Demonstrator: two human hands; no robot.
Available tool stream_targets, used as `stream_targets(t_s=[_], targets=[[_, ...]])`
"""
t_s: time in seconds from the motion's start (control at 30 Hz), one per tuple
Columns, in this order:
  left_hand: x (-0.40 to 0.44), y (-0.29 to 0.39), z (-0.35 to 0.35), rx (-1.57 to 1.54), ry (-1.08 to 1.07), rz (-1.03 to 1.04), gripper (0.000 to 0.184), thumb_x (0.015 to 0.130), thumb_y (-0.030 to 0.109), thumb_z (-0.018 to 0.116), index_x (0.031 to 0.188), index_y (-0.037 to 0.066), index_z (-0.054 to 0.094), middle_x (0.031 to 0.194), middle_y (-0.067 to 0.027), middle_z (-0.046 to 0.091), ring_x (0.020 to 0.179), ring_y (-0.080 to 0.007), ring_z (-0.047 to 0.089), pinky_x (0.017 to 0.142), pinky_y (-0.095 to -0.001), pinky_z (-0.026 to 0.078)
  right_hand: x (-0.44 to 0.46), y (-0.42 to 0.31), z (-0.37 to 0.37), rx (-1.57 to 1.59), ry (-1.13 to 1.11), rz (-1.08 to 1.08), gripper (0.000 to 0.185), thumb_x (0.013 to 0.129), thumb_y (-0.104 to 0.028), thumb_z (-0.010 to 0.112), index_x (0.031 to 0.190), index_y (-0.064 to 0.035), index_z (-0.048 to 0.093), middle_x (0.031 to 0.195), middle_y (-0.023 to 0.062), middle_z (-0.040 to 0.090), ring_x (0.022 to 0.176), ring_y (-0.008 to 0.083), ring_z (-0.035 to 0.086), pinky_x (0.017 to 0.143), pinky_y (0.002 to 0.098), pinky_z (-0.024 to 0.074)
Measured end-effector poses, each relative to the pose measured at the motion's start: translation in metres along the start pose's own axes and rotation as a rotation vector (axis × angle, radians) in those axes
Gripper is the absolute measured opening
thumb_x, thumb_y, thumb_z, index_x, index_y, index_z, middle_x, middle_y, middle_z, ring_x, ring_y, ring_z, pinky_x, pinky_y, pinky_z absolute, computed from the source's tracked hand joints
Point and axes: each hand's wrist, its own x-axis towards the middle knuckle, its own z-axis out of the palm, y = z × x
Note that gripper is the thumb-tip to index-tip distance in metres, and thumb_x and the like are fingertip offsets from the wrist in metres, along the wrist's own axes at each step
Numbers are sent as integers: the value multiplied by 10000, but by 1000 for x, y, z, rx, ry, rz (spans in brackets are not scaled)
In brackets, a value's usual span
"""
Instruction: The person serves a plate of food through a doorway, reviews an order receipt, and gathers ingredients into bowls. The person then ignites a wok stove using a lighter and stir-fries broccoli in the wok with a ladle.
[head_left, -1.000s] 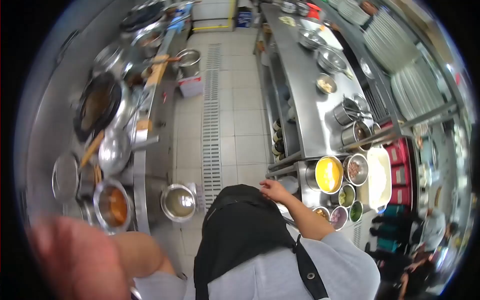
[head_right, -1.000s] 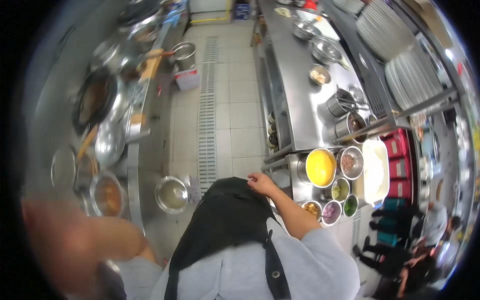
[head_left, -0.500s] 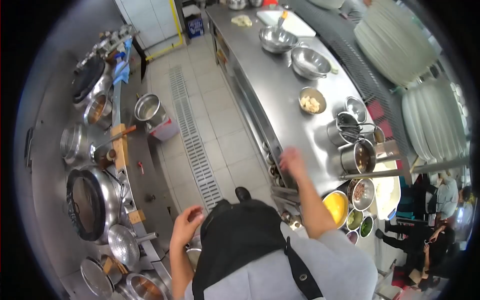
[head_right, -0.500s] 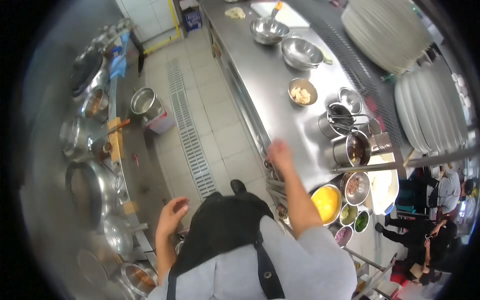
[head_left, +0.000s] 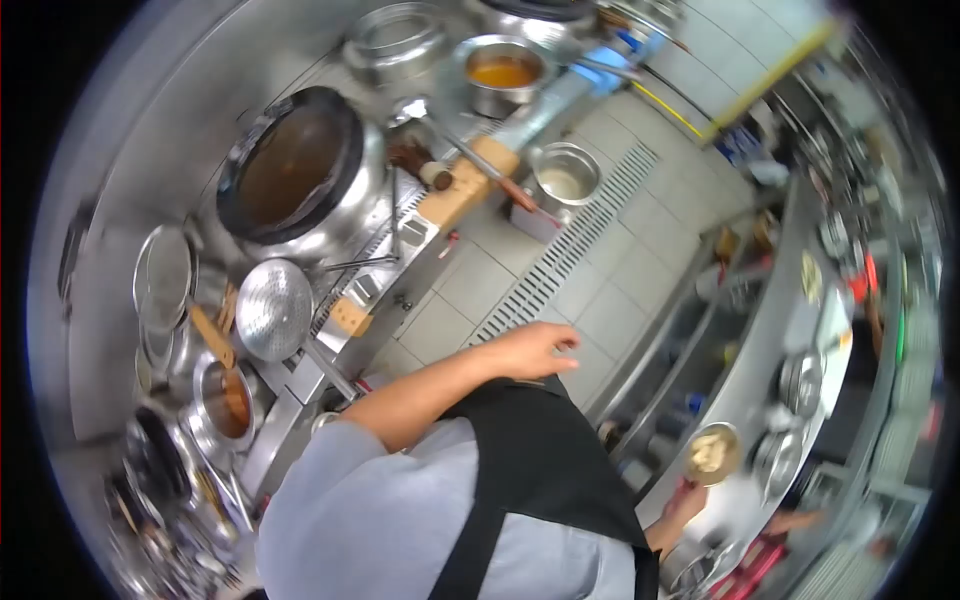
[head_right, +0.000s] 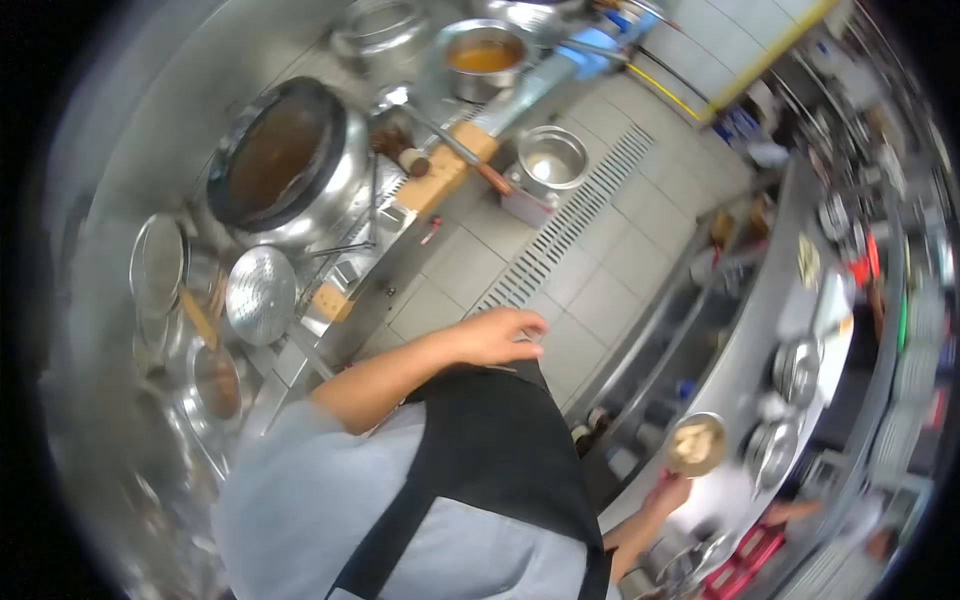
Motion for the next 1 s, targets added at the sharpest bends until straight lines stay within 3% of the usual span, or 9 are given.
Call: stream_targets(t_s=[0.23,0.3,0.43,0.47,0.53,0.6,0.7,0.87,1.0], targets=[[55,2,-58,-22,24,-161,560,923,415,705,1321,37,589,1204,-221,675,1081,-334,679,907,-432,536,-55,-68,306,-316,-874,65,180,947,-71,607,1107,1,645,993,104,696,790,162,678,667,311,591],[50,-22,-63,-4,409,-111,421,909,385,715,1105,27,613,944,-196,702,875,-383,682,795,-466,525,-56,-64,387,-426,-1141,20,120,958,-60,617,1054,4,650,967,82,696,779,152,672,673,317,592],[15,-95,-72,-260,860,-445,331,890,292,705,899,-4,557,814,-175,643,729,-290,622,684,-431,499,-75,-50,518,-662,-1664,-102,159,985,-91,644,1091,27,648,982,98,707,813,157,688,730,328,597],[-6,-90,-71,-253,932,-548,319,891,277,702,896,-6,556,791,-155,630,708,-258,601,665,-417,490,-83,-50,535,-708,-1705,-78,159,985,-91,644,1091,27,648,982,98,707,813,157,688,730,328,597],[-39,-82,-53,-256,1185,-633,285,894,238,700,886,-6,554,741,-115,604,670,-199,585,629,-384,492,-108,-48,580,-691,-1982,273,158,988,-139,679,1086,-20,646,942,43,690,820,115,650,738,278,560],[-64,-72,-17,-266,1397,-635,263,895,212,701,878,-5,554,715,-95,593,651,-171,590,612,-365,503,-126,-34,613,-764,-2098,273,183,991,-152,683,1113,-23,644,956,38,692,841,114,652,744,270,555],[-94,-58,41,-713,1679,-800,194,890,146,708,866,2,581,738,-55,606,654,-123,606,593,-301,527,-163,-14,652,-876,-2330,212,239,1001,-159,673,1192,-23,626,1053,46,710,907,117,661,758,264,545],[-105,-38,114,-1039,2142,-691,119,902,78,686,874,20,586,775,-47,634,645,-127,639,579,-269,554,-322,-8,687,-747,-2688,202,363,1010,-232,662,1296,-22,585,1176,109,707,931,154,677,787,299,559],[-123,-29,146,-1146,2302,-588,111,915,56,664,867,28,568,773,-50,633,637,-134,647,582,-276,573,-495,22,683,-590,-2676,475,431,1013,-271,652,1345,-17,545,1172,135,700,922,186,688,776,327,582]])
